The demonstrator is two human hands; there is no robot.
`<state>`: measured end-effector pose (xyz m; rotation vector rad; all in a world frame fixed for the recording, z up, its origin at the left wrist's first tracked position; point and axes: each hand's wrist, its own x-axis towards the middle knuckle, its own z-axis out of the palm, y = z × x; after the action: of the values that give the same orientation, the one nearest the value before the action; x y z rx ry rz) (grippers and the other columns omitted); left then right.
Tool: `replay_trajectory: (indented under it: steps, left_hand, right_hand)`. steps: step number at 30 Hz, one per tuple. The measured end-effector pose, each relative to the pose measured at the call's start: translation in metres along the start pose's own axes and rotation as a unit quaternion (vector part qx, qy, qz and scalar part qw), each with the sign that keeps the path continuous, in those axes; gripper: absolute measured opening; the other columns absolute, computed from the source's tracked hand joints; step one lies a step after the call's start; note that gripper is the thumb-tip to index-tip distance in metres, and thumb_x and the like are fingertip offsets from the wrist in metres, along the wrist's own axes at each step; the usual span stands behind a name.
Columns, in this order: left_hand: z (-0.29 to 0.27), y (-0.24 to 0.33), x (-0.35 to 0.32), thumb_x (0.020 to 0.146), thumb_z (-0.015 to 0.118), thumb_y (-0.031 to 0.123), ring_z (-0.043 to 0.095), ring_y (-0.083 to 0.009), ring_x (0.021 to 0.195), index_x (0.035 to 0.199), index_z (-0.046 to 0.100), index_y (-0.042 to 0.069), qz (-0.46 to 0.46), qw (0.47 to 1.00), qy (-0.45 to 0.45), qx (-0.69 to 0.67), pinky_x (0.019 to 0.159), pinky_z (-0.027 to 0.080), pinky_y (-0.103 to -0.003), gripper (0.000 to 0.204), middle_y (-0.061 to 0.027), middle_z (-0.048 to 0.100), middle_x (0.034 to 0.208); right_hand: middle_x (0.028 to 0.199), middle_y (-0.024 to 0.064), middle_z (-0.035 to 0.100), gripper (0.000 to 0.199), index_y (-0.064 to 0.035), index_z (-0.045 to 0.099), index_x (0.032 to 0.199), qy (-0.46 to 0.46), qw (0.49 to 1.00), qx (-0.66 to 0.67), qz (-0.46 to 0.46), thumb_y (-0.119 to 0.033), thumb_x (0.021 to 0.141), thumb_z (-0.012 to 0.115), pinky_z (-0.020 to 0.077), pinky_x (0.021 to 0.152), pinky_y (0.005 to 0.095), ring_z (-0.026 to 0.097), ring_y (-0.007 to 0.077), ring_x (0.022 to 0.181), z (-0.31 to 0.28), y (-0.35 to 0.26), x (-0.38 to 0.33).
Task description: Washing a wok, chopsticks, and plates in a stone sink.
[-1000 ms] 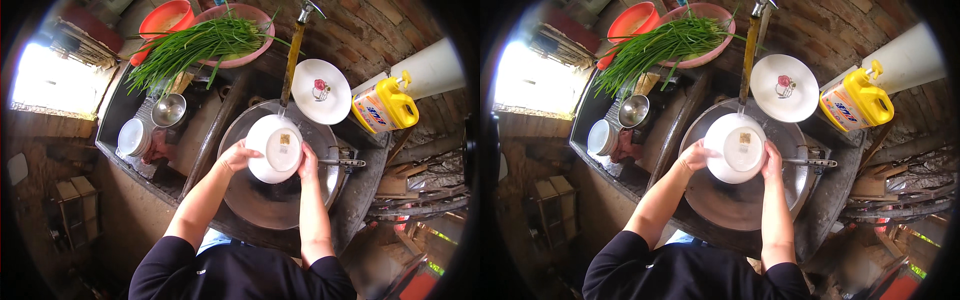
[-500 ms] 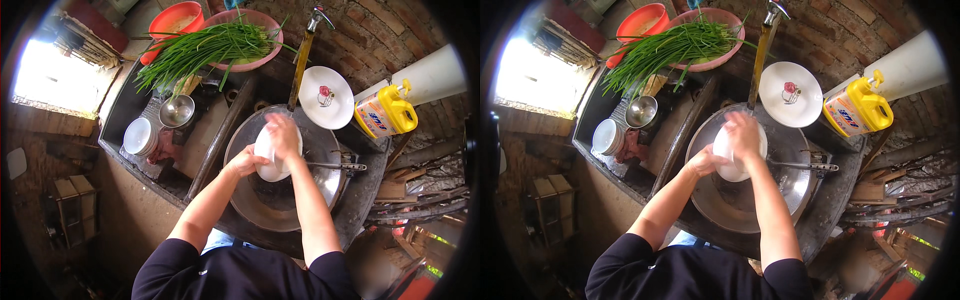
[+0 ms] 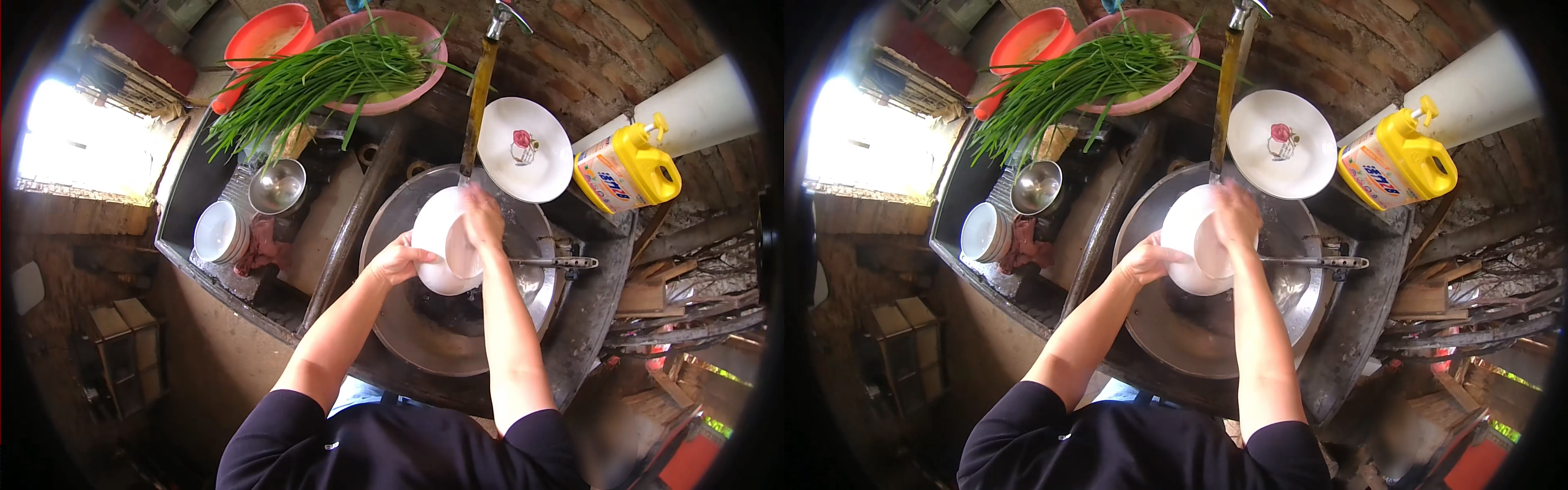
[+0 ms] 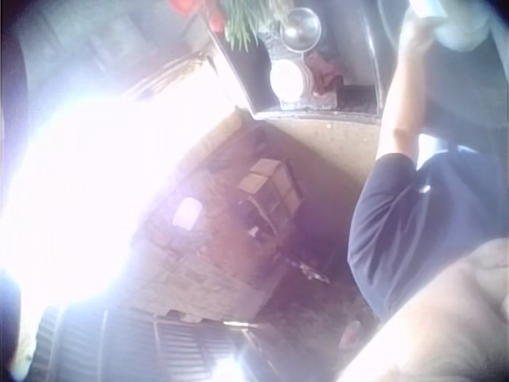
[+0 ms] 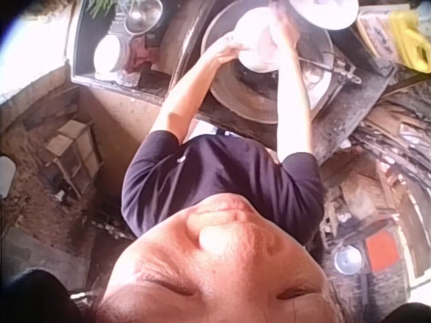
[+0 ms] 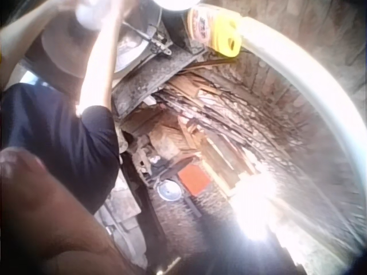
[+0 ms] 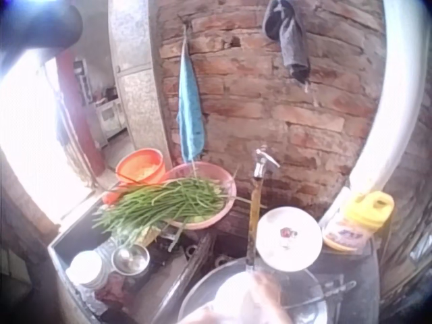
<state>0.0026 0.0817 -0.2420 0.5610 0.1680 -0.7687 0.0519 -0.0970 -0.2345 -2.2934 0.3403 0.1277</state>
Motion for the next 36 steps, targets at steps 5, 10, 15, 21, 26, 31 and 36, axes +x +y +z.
replay_trajectory:
  steps: [5,10,15,21,26,31,36]
  left_hand:
    - [-0.009,-0.003,0.01,0.07,0.06,-0.007,0.057,-0.0208,0.098,0.114,0.051,0.002,0.031,0.991,-0.008,-0.133,0.091,0.044,-0.036,0.046,-0.0104,0.059,0.106]
    - [-0.002,0.009,0.009,0.069,0.063,-0.004,0.058,-0.0214,0.098,0.116,0.049,0.0,0.036,0.999,-0.014,-0.001,0.089,0.045,-0.037,0.049,-0.0118,0.059,0.106]
    - [-0.009,0.021,0.019,0.073,0.06,0.0,0.057,-0.0217,0.1,0.119,0.047,-0.002,-0.008,1.0,-0.028,-0.005,0.092,0.043,-0.036,0.048,-0.0125,0.058,0.11]
    - [-0.008,0.03,0.045,0.083,0.06,0.02,0.055,-0.0228,0.102,0.119,0.044,-0.001,0.027,1.0,-0.003,0.014,0.093,0.042,-0.036,0.045,-0.0129,0.056,0.112]
    - [-0.011,0.001,0.053,0.087,0.053,0.031,0.054,-0.0248,0.105,0.116,0.051,0.001,0.168,0.821,0.356,0.413,0.088,0.043,-0.036,0.042,-0.0168,0.057,0.109]
    - [0.037,-0.037,0.012,0.083,0.05,0.03,0.033,-0.0343,0.125,0.121,0.05,0.007,0.307,0.455,0.274,0.79,0.101,0.024,-0.05,0.044,-0.0155,0.041,0.13]
    - [0.045,-0.065,0.014,0.079,0.05,0.038,0.023,-0.03,0.131,0.122,0.048,0.01,0.287,0.273,0.042,0.917,0.105,0.012,-0.054,0.051,-0.0115,0.035,0.137]
  right_hand:
    - [0.133,0.0054,0.041,0.047,-0.0106,0.05,0.122,-0.059,0.917,-0.171,-0.355,-0.036,0.083,0.051,0.0165,0.102,0.0553,0.026,0.0313,0.129,0.008,-0.045,-0.055]
    - [0.143,0.0157,0.021,0.064,-0.0099,0.023,0.138,0.068,0.952,-0.144,-0.261,-0.048,0.089,0.038,0.0088,0.104,0.0533,0.015,0.0314,0.134,-0.002,0.05,-0.084]
    - [0.133,0.0176,0.037,0.063,0.0039,0.028,0.131,0.02,0.882,0.468,0.05,-0.029,0.086,0.055,0.029,0.101,0.0355,0.035,0.0265,0.123,-0.017,0.074,-0.058]
    - [0.122,0.0138,0.048,0.062,-0.0004,0.039,0.125,-0.08,0.647,0.741,0.16,-0.002,0.069,0.065,0.0371,0.097,0.0433,0.046,0.0266,0.112,-0.011,0.092,-0.061]
    - [0.123,0.0153,0.05,0.06,0.0031,0.039,0.125,-0.096,0.595,0.784,0.145,-0.006,0.071,0.063,0.0345,0.1,0.0444,0.046,0.0292,0.115,0.005,0.1,-0.077]
    - [0.119,0.014,0.052,0.05,0.0043,0.044,0.12,-0.046,0.585,0.788,0.186,-0.007,0.075,0.06,0.0385,0.096,0.0408,0.048,0.0278,0.112,0.019,0.093,-0.081]
    - [0.126,0.0155,0.045,0.043,0.0021,0.039,0.126,-0.115,0.587,0.775,0.203,-0.013,0.086,0.045,0.0355,0.099,0.0396,0.044,0.0264,0.117,0.008,0.077,-0.082]
